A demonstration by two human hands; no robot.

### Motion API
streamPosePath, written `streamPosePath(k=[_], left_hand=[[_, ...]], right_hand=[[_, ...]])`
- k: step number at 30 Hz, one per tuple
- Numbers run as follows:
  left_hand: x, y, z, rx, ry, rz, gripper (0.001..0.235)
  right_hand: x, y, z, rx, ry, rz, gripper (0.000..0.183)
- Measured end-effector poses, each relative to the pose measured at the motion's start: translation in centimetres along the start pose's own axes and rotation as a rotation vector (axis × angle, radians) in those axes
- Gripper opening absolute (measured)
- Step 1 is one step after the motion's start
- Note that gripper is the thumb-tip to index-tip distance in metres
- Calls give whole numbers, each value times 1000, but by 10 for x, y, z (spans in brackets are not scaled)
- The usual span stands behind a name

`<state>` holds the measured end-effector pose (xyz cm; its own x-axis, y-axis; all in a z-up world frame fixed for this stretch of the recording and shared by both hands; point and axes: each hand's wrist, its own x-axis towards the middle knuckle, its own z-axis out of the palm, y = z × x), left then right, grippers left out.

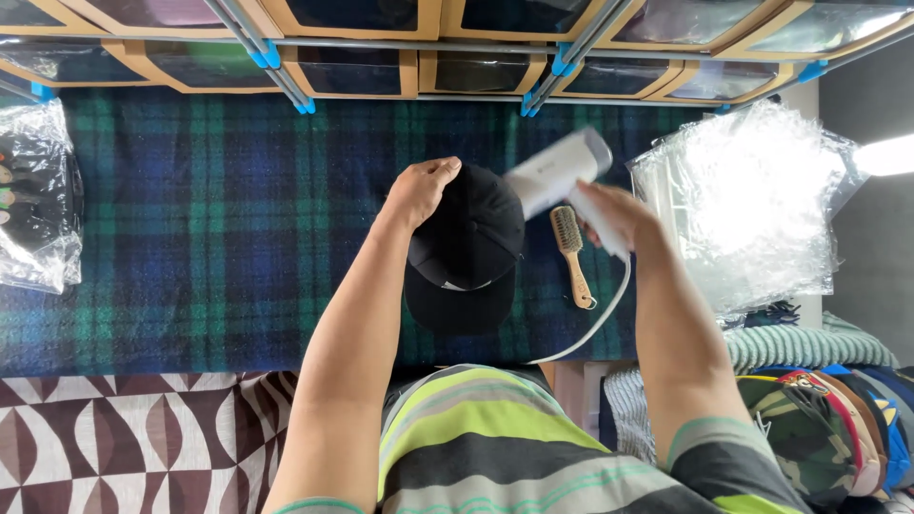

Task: The person uses a handheld steamer to clean a black baseball cap placed on a plaid surface. After steaming, the person places the cap into a clear plastic bag and seals it.

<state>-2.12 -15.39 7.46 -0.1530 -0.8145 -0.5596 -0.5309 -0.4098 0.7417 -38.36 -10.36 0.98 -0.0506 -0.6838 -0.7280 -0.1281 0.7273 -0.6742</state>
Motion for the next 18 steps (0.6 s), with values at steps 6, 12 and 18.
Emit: streamPosePath(k=[6,12,18], left_hand=[[21,-13,2,-149,-99,-8,56],[11,-35,-29,63,-8,38,81],[-122,-23,12,-274,233,508,29]], right_hand=[[-78,95,37,159,69,-47,53],[-158,102,65,386,177,-384,34],[-191,5,165,297,348,-675,34]])
